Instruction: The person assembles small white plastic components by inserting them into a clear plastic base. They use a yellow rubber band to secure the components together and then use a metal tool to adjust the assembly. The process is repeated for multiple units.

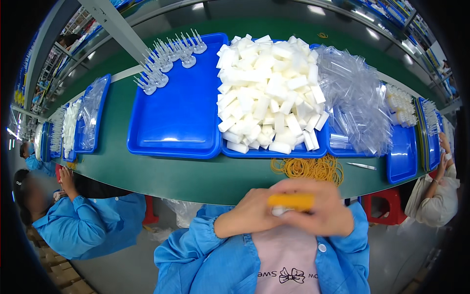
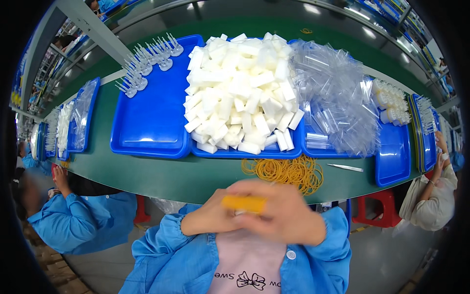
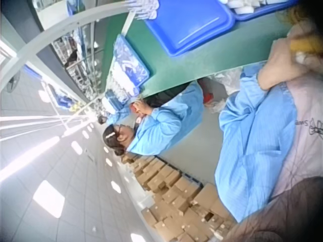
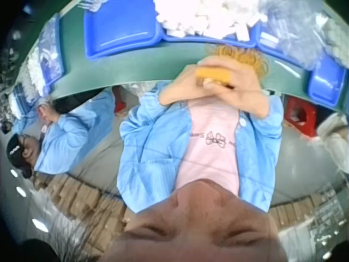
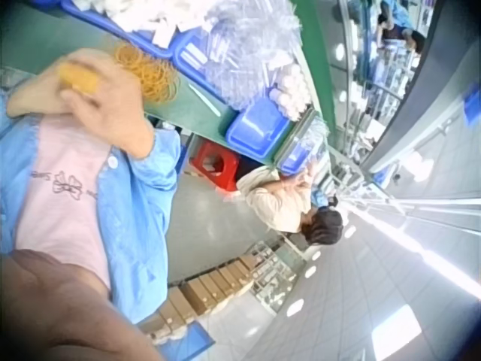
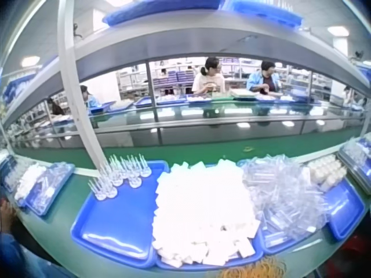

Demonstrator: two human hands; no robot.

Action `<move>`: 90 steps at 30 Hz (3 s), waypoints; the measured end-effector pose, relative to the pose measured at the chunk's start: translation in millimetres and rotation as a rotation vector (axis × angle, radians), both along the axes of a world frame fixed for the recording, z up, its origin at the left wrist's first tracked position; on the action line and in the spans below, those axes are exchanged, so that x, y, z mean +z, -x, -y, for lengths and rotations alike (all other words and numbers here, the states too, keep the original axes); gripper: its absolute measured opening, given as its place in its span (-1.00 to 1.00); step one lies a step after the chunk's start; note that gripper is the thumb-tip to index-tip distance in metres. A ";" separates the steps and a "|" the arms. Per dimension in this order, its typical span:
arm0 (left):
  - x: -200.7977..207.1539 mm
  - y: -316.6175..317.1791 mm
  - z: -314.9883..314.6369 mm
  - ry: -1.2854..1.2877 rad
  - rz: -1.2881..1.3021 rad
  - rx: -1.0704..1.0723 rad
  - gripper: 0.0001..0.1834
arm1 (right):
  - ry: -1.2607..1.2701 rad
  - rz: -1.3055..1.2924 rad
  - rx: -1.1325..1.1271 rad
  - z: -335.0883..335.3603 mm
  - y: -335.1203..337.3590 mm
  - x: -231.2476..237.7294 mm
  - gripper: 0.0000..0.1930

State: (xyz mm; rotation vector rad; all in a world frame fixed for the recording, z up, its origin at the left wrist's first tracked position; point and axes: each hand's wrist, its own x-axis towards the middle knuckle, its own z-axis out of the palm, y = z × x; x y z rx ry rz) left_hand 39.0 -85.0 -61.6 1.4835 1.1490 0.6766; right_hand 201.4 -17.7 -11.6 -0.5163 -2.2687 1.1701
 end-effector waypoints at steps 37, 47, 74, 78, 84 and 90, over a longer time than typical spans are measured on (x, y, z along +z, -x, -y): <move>-3.4 4.8 -2.4 0.158 0.669 0.077 -0.08 | 0.225 -0.145 -0.549 3.1 -60.5 -31.0 -0.54; -5.2 9.3 -7.8 0.473 1.092 0.279 -0.20 | -0.367 0.461 -1.122 -24.6 -166.1 -79.9 -0.79; 5.4 4.4 -3.0 0.434 0.869 0.221 -0.15 | -0.061 0.063 -1.251 0.2 -187.3 -89.6 -0.78; 5.3 -0.7 -5.5 0.466 0.787 0.196 -0.15 | 0.400 -0.800 -1.137 3.0 -155.7 -45.6 -0.77; 8.0 -9.8 -4.9 0.419 0.663 0.149 -0.14 | 0.534 -0.576 -0.623 3.5 -64.5 -13.4 -0.84; 3.8 -7.8 -2.4 0.376 0.610 0.107 -0.19 | 0.745 -0.353 -0.399 -8.4 -40.5 -19.3 -0.84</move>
